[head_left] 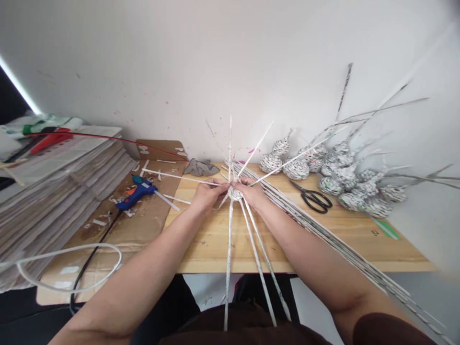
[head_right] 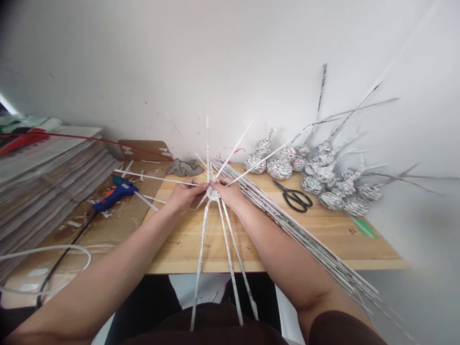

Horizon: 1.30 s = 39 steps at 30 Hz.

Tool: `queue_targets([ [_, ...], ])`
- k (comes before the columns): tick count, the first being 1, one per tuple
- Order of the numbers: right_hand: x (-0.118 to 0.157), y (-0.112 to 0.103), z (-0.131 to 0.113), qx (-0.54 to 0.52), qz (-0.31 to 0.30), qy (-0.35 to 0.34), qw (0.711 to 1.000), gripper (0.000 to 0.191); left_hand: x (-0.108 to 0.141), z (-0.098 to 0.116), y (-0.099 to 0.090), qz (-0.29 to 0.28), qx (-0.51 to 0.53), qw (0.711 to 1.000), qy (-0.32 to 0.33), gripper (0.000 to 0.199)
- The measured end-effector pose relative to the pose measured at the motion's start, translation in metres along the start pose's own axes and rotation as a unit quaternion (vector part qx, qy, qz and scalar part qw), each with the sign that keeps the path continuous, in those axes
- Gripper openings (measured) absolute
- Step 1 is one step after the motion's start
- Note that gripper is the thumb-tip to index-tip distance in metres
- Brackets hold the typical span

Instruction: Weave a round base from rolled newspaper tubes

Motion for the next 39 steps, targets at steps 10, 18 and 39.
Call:
queue_targets([
  [10,-0.002,-0.01,-0.001,-0.013,0.033,0.029,0.999,0.034,-0.007,0.025,0.0,0.025,-0.089,0.993,0.079,0.035],
  [18,-0.01,-0.023,-0.009,0.041,0.053,-0.038,0.997,0.033,-0.017,0.018,0.009,0.006,-0.05,0.999,-0.007,0.046],
  [39,-0.001,-0.018,-0.016,0.158,0.053,-0.048,0.985,0.032,-0.003,0.03,0.001,0.104,-0.231,0.953,0.166,0.018],
])
Point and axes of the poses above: each hand's wrist, its own x-axis away from the middle knuckle, its own y-axis out of the palm, z = x × y, the point moved 10 cm from there along -x, towards the middle knuckle, and after that the axes turned 8 degrees about -x, right-handed, at the moved point
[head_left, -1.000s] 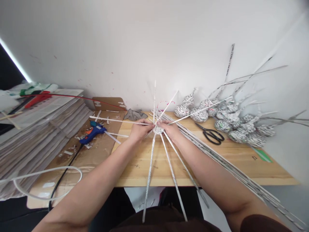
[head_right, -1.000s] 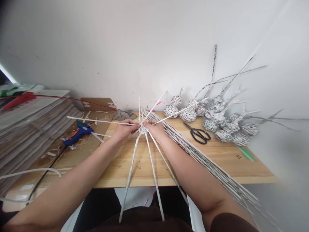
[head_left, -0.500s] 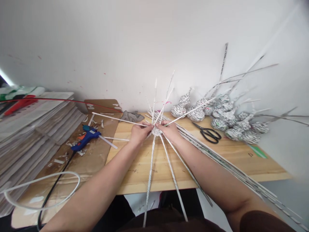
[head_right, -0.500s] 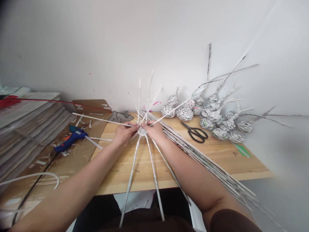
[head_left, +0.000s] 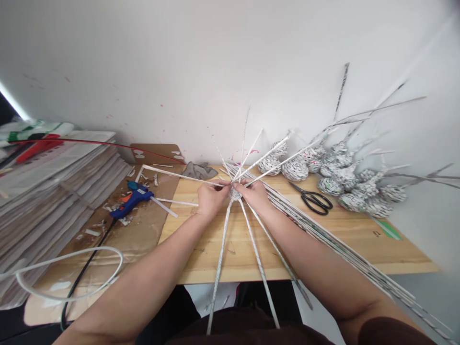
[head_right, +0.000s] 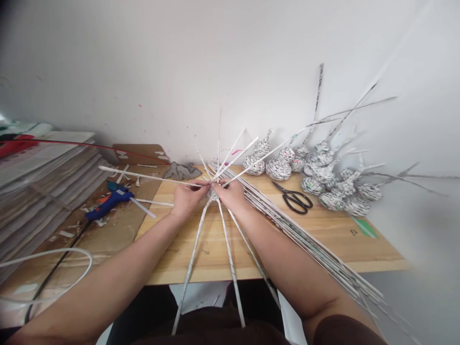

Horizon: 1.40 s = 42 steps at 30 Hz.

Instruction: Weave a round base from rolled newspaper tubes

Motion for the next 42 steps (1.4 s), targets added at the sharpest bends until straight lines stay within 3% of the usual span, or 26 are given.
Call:
queue_targets([
  [5,0.003,-0.004,-0.009,-0.023,0.035,-0.017,0.999,0.032,0.002,0.0,0.003,0.004,0.06,0.998,-0.006,0.019],
  [10,0.008,-0.003,-0.014,-0.087,0.053,-0.03,0.994,0.03,0.001,-0.02,0.012,0.0,0.188,0.978,-0.088,0.027],
  [13,0.01,-0.001,-0.017,-0.07,0.042,-0.062,0.995,0.027,0.0,-0.026,0.013,0.002,0.213,0.971,-0.107,0.027],
  [17,0.013,0.005,-0.022,0.001,0.004,-0.109,0.994,0.022,-0.002,-0.026,0.008,0.005,0.171,0.98,-0.1,0.027],
  [22,0.019,0.01,-0.037,0.071,-0.022,-0.186,0.98,0.029,-0.004,-0.008,-0.001,-0.008,0.007,1.0,-0.009,0.023],
  [25,0.02,0.01,-0.04,0.097,-0.017,-0.197,0.975,0.033,-0.003,-0.007,-0.003,-0.01,-0.023,1.0,-0.016,0.023],
  [28,0.018,0.005,-0.037,0.09,0.005,-0.168,0.982,0.03,-0.002,-0.008,0.002,-0.032,0.084,0.995,-0.039,0.024],
  [32,0.016,0.001,-0.035,0.085,0.024,-0.116,0.989,0.025,0.0,-0.019,0.016,-0.059,0.258,0.956,-0.126,0.029],
  [37,0.015,0.001,-0.032,0.072,0.017,-0.093,0.993,0.022,0.006,-0.031,0.031,-0.098,0.33,0.91,-0.23,0.02],
  [42,0.017,0.004,-0.031,0.078,0.003,-0.109,0.991,0.021,0.005,-0.028,0.035,-0.122,0.353,0.905,-0.203,0.028],
])
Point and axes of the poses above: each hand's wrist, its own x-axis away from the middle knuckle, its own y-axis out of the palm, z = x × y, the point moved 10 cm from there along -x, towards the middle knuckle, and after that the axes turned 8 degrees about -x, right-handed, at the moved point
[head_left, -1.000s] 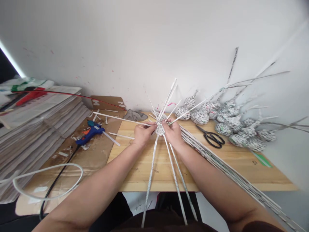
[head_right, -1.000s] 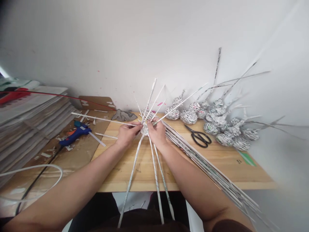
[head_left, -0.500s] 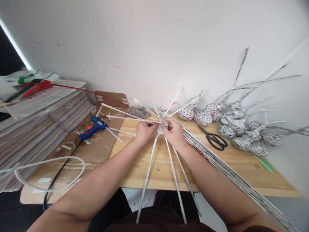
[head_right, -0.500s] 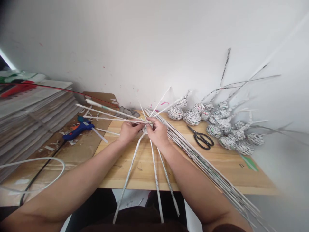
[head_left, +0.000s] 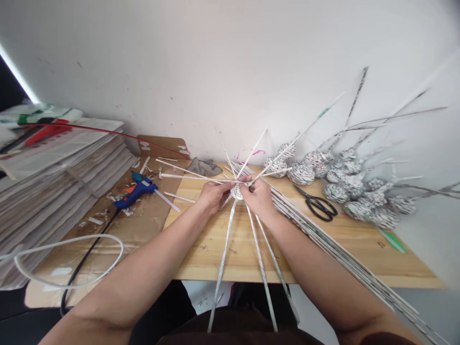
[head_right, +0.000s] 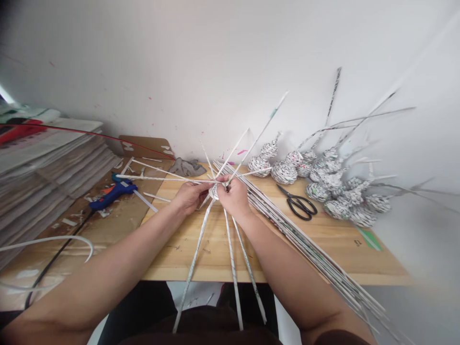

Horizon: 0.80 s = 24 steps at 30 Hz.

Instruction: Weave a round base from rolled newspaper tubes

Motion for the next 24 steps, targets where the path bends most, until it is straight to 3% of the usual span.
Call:
queue_targets([
  [6,0.0,-0.012,-0.007,-0.035,0.061,0.004,0.997,0.028,-0.002,0.007,-0.007,0.025,0.009,0.999,0.048,0.037],
  [11,-0.001,0.004,0.017,-0.139,0.009,0.098,0.985,0.031,-0.003,0.007,-0.006,0.017,-0.016,0.999,0.046,0.04],
  [18,-0.007,0.001,0.018,-0.077,-0.009,0.063,0.995,0.025,-0.002,0.006,-0.015,0.05,-0.094,0.994,0.018,0.037],
  [24,-0.007,0.001,0.018,-0.076,-0.042,0.085,0.993,0.02,-0.003,0.006,-0.012,0.019,-0.113,0.993,0.016,0.038],
])
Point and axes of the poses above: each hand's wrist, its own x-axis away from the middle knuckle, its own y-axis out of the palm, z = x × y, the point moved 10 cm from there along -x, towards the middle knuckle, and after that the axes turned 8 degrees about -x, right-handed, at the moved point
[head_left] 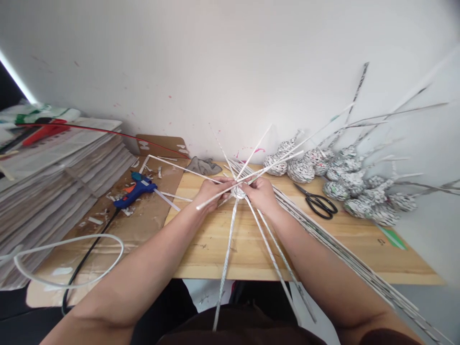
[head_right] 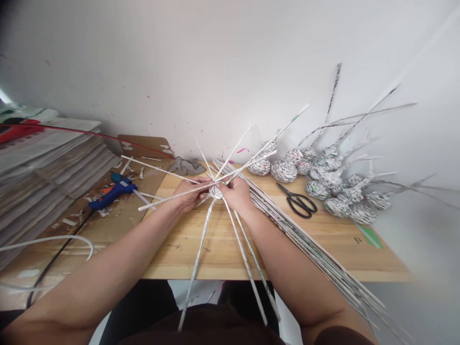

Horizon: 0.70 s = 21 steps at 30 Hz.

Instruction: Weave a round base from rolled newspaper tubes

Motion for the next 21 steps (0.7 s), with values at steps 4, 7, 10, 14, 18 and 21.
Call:
queue_targets([
  [4,-0.002,0.002,0.004,0.0,-0.026,0.004,1.0,0.019,0.001,-0.001,0.004,-0.015,-0.017,1.0,-0.01,0.039],
  [7,-0.002,0.003,0.005,-0.011,-0.028,0.009,1.0,0.02,0.004,0.005,0.005,-0.013,-0.038,0.999,0.009,0.039],
  [10,0.0,0.003,0.005,-0.033,-0.01,0.02,0.999,0.024,0.007,0.012,0.009,-0.024,-0.052,0.998,0.035,0.04],
  [14,0.001,0.003,0.009,-0.038,0.0,0.038,0.999,0.027,0.008,0.016,0.011,-0.029,-0.054,0.997,0.054,0.044],
  [18,0.001,0.005,0.008,-0.018,-0.028,0.029,0.999,0.029,0.007,0.016,0.006,-0.008,-0.051,0.998,0.048,0.046],
  [21,0.001,0.008,0.005,-0.004,-0.045,0.026,0.999,0.029,0.007,0.015,0.005,-0.002,-0.058,0.998,0.039,0.045],
])
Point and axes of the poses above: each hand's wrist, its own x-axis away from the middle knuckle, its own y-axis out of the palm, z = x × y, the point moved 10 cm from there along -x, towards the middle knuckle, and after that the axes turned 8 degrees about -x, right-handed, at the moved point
